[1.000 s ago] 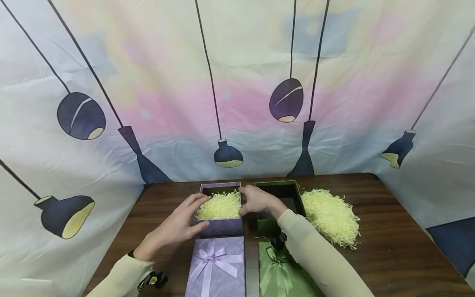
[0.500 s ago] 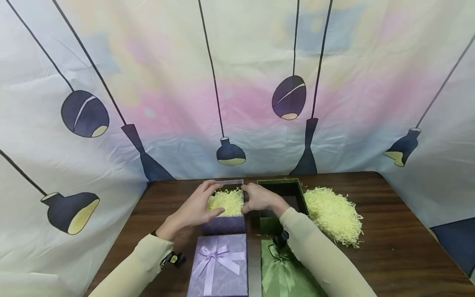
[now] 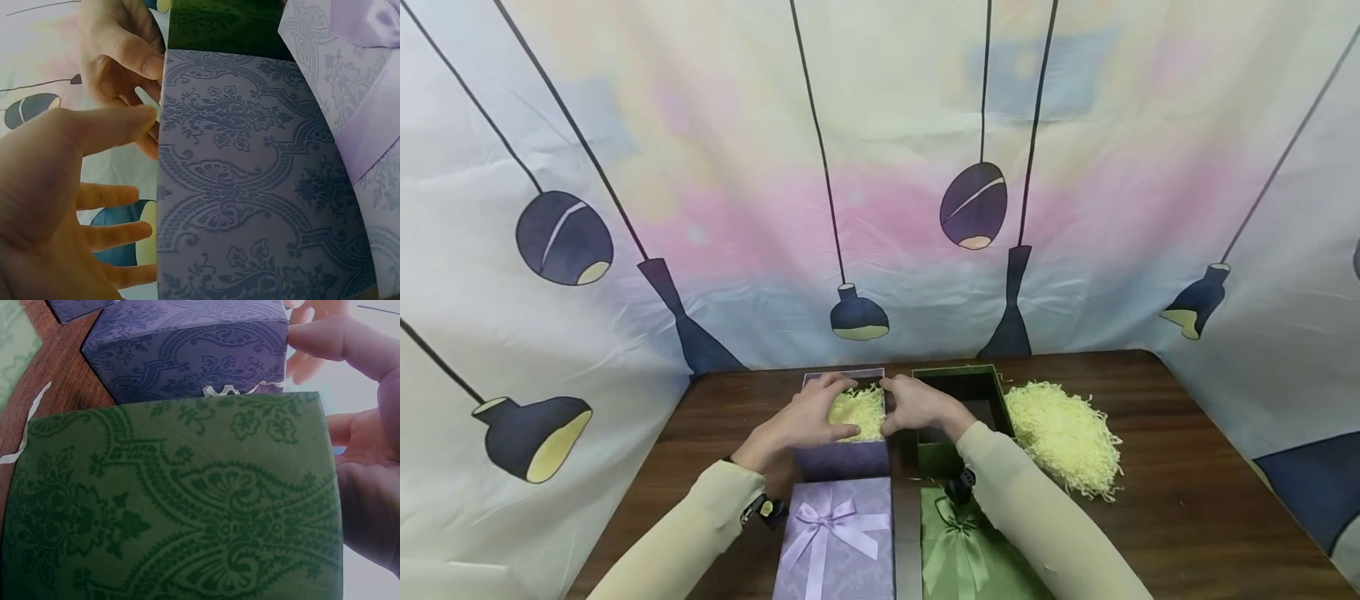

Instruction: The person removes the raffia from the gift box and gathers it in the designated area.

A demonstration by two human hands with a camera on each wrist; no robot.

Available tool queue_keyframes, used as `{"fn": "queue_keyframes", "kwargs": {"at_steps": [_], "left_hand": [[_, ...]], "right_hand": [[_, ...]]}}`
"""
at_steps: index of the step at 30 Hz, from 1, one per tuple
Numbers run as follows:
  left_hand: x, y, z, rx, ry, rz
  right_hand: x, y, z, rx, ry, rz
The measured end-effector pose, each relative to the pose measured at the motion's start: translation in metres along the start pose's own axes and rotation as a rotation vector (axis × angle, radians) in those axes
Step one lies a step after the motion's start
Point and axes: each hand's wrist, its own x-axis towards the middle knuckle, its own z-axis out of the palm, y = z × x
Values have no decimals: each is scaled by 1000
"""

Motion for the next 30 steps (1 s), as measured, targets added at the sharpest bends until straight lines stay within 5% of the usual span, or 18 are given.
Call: {"fn": "queue_keyframes", "kwargs": {"at_steps": [5, 14, 30], "left_hand": [[7, -1, 3, 23, -36, 13], [17, -2, 10, 52, -187, -75], [25, -6, 18, 46, -213, -23]], "right_hand": [[1, 0, 2, 39, 7, 4], [2, -1, 3, 16, 13, -4], [2, -1, 4, 17, 20, 24]]}}
